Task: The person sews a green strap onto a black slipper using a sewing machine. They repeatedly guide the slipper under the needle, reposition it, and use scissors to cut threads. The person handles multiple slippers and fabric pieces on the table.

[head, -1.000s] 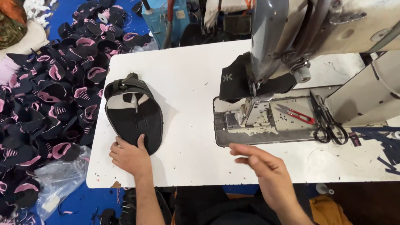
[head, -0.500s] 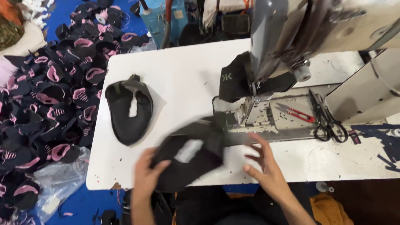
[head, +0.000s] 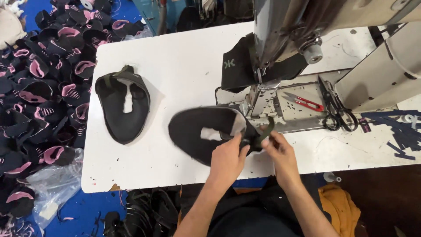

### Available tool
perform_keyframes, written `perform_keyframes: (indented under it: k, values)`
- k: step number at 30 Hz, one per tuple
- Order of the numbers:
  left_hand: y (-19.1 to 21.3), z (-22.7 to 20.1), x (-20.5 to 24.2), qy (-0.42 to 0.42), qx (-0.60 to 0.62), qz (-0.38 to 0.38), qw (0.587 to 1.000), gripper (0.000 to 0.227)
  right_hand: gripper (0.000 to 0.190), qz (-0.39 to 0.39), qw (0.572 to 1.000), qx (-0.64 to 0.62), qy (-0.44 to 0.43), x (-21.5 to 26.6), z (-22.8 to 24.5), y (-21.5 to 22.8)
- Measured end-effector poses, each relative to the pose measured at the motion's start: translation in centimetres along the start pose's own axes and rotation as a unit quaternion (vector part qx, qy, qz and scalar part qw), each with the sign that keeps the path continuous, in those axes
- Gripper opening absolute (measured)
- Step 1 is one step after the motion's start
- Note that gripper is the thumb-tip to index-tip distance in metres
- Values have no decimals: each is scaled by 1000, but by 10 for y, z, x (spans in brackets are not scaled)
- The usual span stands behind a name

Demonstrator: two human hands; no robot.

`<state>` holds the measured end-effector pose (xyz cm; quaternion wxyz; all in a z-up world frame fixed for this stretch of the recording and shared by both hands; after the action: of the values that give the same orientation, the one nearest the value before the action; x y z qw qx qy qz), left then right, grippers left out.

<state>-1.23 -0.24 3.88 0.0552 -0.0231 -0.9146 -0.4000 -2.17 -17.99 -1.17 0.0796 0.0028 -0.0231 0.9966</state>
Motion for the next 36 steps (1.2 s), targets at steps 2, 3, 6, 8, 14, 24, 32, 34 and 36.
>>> perform_keyframes:
  k: [2,3,6,8,14,24,32,34,36]
  values:
    - [8,-4,7,2,-4,23,1000,27,32,-13,987,-136,-79,-2,2,3]
    - [16,-5,9,-2,30,-35,999,25,23,-18,978,-185,-96,-4,-4,7]
    - [47,-7,12,4,99,-144,985,28,15,0,956,-255,-142,6,-27,22]
    - [70,-11,14,11,139,-198,970,30,21,23,948,-271,-167,21,-43,32]
    - [106,-26,21,53,171,-78,981,32,13,76,912,-285,-286,48,-23,45]
    - [132,-94,39,-129,134,257,948,54,38,330,907,219,144,12,191,37]
    - [84,-80,-51,-240,-77,-43,967,60,39,184,891,348,227,-98,135,26]
    - [86,-85,-56,-252,-2,-146,957,52,33,92,919,313,223,-112,128,23]
    - [84,-87,-60,-245,12,-153,957,42,33,82,920,317,217,-118,126,23]
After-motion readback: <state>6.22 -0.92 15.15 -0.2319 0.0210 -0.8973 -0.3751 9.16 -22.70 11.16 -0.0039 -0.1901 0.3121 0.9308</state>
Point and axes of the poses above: each hand's wrist, its own x-axis away from the middle knuckle, its own y-axis out of the back of the hand, z = x × y, the point moved 1 cm from there along -x, towards the middle knuckle, and after that the axes turned 10 degrees about y, right-handed, at the moved point
